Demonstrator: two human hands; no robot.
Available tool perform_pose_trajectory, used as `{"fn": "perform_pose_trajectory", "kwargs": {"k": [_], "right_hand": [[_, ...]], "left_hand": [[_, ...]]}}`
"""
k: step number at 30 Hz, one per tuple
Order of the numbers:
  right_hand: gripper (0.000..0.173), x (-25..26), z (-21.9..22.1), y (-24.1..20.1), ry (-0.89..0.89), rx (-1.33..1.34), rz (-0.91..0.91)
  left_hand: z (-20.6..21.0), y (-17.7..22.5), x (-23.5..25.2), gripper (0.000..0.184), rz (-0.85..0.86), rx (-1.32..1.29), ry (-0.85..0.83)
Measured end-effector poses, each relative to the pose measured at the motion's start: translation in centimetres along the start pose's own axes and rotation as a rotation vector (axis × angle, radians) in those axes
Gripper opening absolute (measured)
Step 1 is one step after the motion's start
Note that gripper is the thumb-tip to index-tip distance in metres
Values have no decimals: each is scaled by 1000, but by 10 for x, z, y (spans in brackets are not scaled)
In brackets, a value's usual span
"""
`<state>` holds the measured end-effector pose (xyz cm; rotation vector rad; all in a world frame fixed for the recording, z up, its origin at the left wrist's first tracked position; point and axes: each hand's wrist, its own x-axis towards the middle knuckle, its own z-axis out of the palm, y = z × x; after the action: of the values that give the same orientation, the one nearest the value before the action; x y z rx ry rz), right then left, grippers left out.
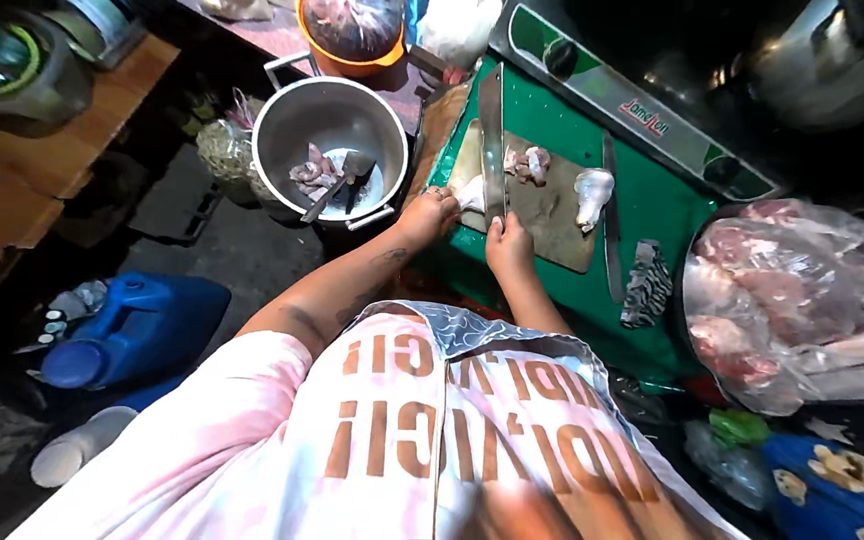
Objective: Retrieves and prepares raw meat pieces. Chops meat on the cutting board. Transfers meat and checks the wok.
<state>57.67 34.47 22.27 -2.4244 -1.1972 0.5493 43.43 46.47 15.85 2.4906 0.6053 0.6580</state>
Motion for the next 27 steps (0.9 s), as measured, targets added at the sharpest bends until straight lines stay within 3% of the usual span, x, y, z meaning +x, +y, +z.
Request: {"fn": "perform_pose_trajectory", "kwargs": {"k": [4,7,10,12,14,17,19,22,27], "right_hand": [[34,-12,-26,-13,128,79,-120],[37,-24,-66,-38,409,219,-366],[25,-38,-110,-75,756,486,-632],[21,-43,-117,-86,852,544,-700],[33,-46,-86,-65,668,305,-434],[42,-23,-16,-22,29,-75,54],[41,-2,-7,-14,-191,-145,162],[41,-3,-9,10,-242,-21,184],[40,-14,-28,2,-299,10,282]], "left_hand": [[1,-2,0,20,18,-5,1],[1,-2,0,20,8,-7,-8],[1,0,0,19,-5,-3,-28],[1,-1,2,19,5,3,-18],[-1,0,1,20,-5,-3,-28],[-1,1,0,21,-11,-3,-41],[-6,0,6,21,-36,13,-58],[-4,6,0,24,-81,14,-124],[-9,7,4,20,-59,12,-131]]}}
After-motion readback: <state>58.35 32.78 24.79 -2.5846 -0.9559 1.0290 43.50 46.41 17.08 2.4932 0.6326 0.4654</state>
